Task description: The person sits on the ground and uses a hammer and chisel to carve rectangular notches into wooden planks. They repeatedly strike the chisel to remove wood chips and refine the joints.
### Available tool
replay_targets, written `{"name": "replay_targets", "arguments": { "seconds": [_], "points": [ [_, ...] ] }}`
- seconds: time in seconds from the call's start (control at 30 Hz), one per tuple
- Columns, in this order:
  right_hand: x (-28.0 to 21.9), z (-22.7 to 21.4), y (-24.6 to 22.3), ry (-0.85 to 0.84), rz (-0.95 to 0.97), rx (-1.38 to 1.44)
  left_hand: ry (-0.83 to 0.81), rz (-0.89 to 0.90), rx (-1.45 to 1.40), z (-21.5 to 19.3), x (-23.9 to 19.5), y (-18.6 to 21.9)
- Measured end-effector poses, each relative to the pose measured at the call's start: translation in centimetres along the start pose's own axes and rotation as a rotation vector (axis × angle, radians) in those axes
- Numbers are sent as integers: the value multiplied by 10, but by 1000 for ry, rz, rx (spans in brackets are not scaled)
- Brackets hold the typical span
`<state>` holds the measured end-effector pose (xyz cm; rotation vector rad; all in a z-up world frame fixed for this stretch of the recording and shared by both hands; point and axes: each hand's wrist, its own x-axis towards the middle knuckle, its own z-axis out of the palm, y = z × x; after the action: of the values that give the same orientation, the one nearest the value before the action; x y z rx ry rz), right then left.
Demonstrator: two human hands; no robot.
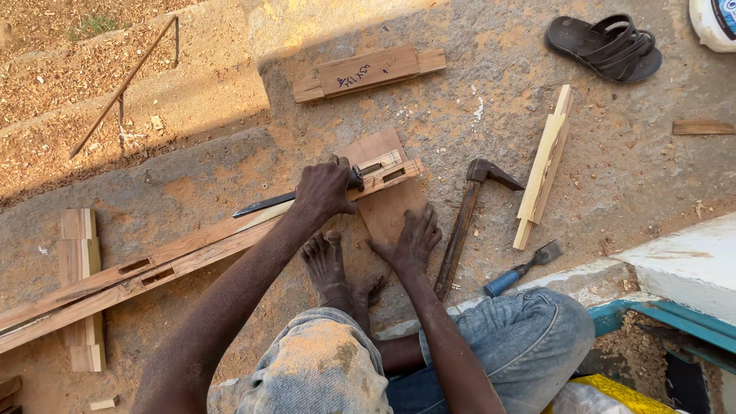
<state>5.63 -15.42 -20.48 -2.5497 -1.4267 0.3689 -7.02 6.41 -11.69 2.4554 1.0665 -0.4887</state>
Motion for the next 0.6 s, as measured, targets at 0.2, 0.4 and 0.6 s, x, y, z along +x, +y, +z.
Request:
{"name": "replay_targets", "arguments": {
  "seconds": [0.2,0.4,0.6],
  "points": [
    [-10,12,2,96,-11,37,-11,46,-87,14,2,0],
    [11,-20,9,75,161,487,-108,83,-113,19,-1,-11],
    [35,-32,26,-7,97,666,-135,-5,-213,21,1,-14]
  ]
}}
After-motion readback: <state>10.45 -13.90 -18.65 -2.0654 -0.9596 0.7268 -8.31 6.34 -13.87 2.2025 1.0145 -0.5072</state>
